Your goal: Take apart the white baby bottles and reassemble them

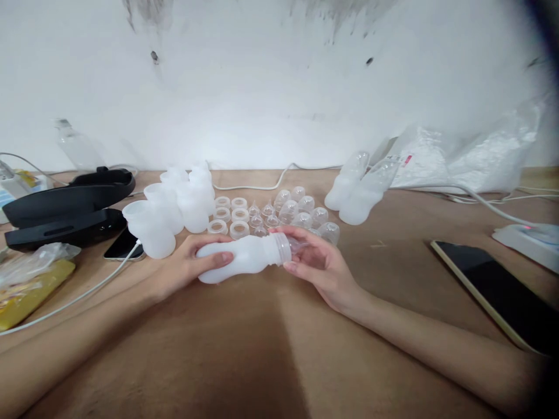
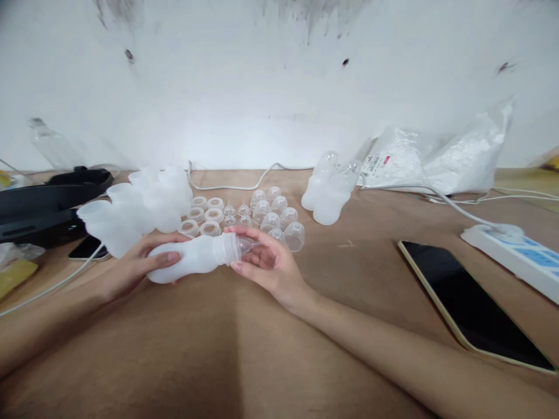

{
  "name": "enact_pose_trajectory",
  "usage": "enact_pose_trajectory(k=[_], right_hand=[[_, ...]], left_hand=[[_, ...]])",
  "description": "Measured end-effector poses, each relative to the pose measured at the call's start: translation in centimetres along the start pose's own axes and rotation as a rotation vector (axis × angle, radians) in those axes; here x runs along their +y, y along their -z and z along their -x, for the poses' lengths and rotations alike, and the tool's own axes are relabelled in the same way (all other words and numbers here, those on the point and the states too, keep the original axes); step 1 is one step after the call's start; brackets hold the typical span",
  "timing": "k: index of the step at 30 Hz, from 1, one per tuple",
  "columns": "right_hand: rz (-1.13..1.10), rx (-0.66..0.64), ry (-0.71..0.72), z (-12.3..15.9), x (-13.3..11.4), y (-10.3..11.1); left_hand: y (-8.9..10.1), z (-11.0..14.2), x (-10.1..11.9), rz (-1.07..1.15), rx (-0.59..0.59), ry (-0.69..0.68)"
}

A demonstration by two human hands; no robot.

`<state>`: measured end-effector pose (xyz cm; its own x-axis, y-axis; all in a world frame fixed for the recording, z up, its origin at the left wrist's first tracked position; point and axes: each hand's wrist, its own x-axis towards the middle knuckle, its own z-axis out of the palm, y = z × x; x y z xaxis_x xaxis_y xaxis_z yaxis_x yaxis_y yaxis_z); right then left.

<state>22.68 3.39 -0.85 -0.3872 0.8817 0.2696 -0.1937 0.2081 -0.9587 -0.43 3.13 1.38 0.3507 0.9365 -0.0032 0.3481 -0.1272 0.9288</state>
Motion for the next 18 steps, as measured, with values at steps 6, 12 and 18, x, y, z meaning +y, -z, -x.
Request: enact_pose_trajectory(k=[6, 12, 18], right_hand=[[0.003, -0.024, 0.000, 0.0, 0.0, -0.1], [0.006, 0.022, -0.052, -0.2, 0.4, 0.1], [-0.002, 0.046, -0.057, -0.2, 0.7, 0.3]], left_hand=[[0.1, 0.0, 0.1, -0.045, -0.007, -0.015], [-0.6, 0.6, 0.5, -0.353, 0.123, -0.256], [-0.8, 0.7, -0.5, -0.523, 0.261, -0.443]])
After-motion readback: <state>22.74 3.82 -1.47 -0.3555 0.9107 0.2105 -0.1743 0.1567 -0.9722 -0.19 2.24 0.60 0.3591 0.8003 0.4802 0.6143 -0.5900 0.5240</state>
